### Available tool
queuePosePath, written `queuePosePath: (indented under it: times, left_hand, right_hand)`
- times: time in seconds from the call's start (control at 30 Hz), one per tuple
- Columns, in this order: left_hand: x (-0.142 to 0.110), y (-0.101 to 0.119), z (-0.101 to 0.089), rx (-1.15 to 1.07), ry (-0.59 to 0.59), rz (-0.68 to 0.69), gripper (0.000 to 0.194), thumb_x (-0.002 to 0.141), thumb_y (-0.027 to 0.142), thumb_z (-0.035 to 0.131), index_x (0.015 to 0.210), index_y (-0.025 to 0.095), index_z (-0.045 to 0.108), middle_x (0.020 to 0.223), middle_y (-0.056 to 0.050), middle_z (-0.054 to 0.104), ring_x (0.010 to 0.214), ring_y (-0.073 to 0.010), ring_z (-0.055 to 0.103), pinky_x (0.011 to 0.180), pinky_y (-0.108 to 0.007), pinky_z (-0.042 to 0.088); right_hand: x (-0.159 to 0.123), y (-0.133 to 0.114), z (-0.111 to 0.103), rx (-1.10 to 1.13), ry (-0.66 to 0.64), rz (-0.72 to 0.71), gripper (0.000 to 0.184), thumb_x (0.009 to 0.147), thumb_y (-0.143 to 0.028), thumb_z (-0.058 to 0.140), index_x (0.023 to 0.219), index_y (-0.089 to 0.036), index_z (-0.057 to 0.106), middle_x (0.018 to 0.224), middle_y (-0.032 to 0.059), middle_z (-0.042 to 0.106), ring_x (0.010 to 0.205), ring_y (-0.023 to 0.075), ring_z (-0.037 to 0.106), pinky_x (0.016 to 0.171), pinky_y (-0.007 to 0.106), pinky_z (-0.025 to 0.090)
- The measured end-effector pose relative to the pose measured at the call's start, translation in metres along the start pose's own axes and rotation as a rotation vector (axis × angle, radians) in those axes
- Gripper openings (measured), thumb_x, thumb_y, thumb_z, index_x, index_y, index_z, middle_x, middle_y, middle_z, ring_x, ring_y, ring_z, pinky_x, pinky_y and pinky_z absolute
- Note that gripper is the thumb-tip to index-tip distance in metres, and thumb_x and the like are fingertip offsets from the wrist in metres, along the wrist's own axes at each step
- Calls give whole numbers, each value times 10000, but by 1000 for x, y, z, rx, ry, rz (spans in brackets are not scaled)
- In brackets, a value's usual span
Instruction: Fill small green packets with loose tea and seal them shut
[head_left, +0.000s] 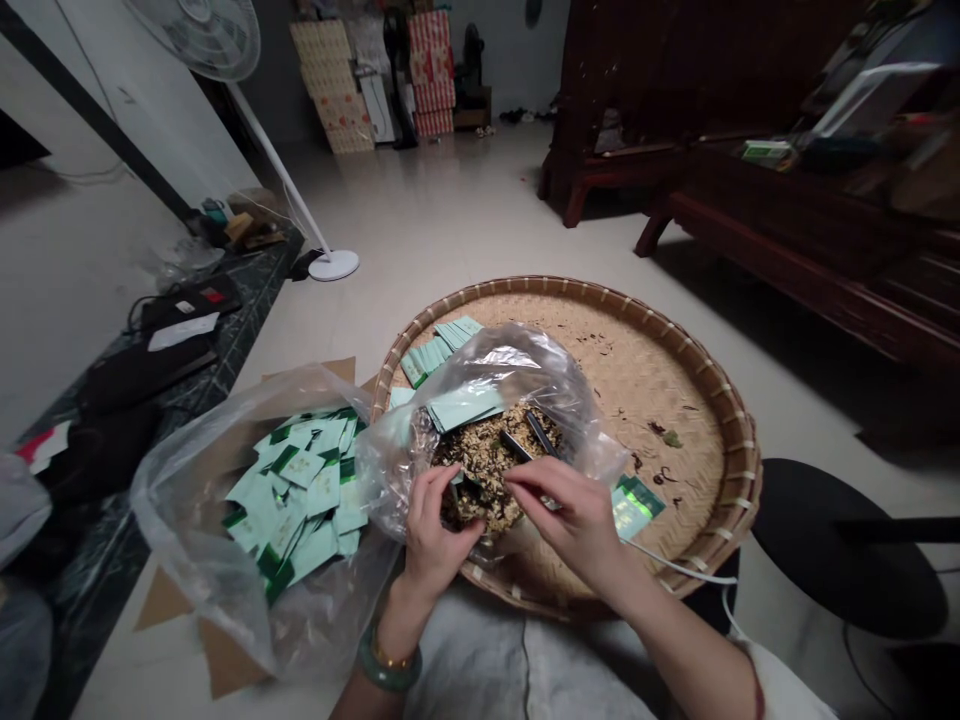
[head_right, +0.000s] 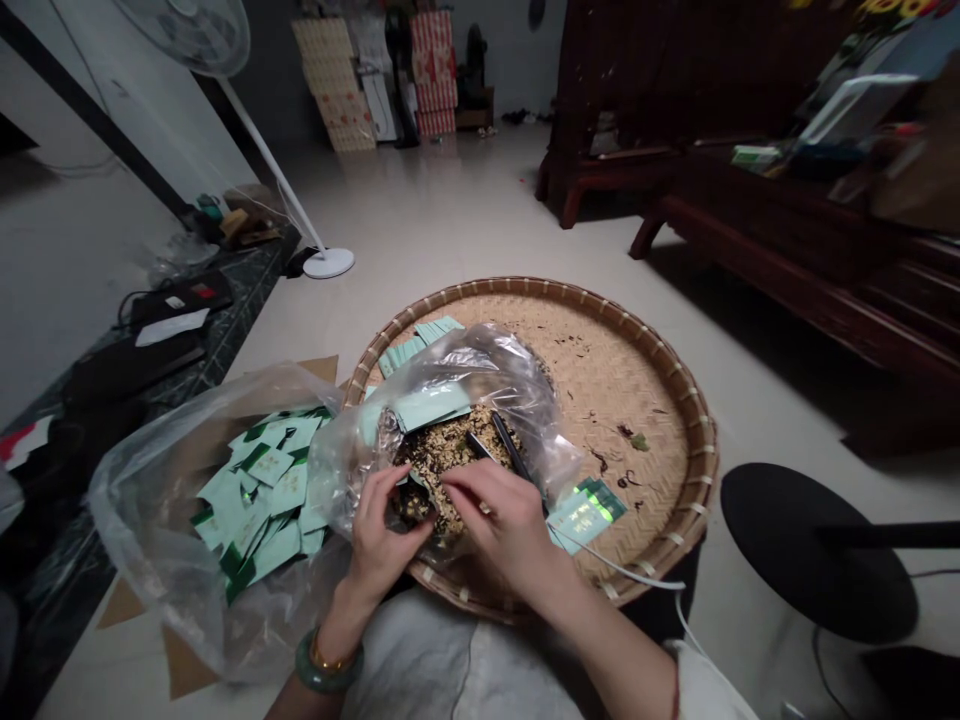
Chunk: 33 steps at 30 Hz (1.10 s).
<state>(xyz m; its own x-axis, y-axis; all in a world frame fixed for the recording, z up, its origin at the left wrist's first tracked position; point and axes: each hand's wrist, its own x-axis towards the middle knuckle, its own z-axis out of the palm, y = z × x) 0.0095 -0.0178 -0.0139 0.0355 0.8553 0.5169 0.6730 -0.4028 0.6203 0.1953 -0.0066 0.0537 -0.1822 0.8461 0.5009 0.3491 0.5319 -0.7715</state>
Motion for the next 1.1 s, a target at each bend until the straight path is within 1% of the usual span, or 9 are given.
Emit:
queuePosePath:
  times: [0.1,0.23,0.33,0.43,0.57,0.63,0.73,0.87,1.1]
  left_hand:
    - [0,-1,-1,15,0,-14,527,706,188,704,1197,184,511,1064,-94,560,1008,-242,563,861,-397,502]
    - [2,2,2,25,9,-37,491,733,221,680,1198,194,524,1056,-93,558,989,-244,569,858,-408,500]
    - [6,5,5,17,-8,-49,472,737,208,659,1193,195,538,1046,-94,559,978,-242,571,855,-411,502]
    - [10,4,4,-21,-30,-105,523,696,231,702,1194,187,546,1073,-105,569,1041,-260,561,911,-445,477]
    - [14,-5,-5,-313,-123,-371,610,674,320,737,1232,182,534,1197,-130,593,1097,-265,579,911,-414,491]
    - [17,-7,-8,-544,-202,-549,595,681,338,731,1222,172,547,1117,-118,656,1002,-246,642,840,-371,530]
    - [21,-2,-7,-721,-257,-714,610,658,326,754,1207,148,557,987,-101,707,851,-223,686,745,-333,555]
    - [23,7,-3,-694,-210,-668,610,630,265,773,1191,155,561,1034,-102,705,915,-224,678,830,-337,533]
    - [16,4,-3,-620,-179,-560,633,625,262,775,1215,192,558,1239,-119,626,1103,-267,616,912,-363,514]
  right_hand:
    - [2,3,-1,-56,-26,70,178,900,-207,530,1027,-200,654,906,63,650,723,139,621,642,257,530]
    - [-2,0,6,-169,-247,44,259,854,-328,606,1082,-209,638,998,93,586,823,184,602,679,309,538]
    - [-1,2,15,-324,-388,85,185,874,-285,567,999,-188,663,973,104,586,851,216,591,708,355,527]
    - [4,14,17,-265,-369,167,196,909,-192,477,876,-163,668,877,81,590,784,184,587,705,320,507]
    - [11,27,9,-40,-227,172,185,904,-171,478,859,-159,657,868,67,597,802,163,585,739,286,477]
    - [13,29,5,21,-178,182,189,903,-187,484,842,-161,661,888,68,599,825,164,583,751,287,465]
    - [16,29,5,54,-229,232,214,881,-241,535,728,-158,659,860,52,592,789,158,570,708,273,450]
    - [17,32,12,73,-326,308,284,877,-260,548,631,-151,638,737,18,559,728,145,545,674,252,427]
    - [19,34,11,200,-345,302,289,908,-253,501,695,-154,669,787,23,560,804,156,555,763,280,449]
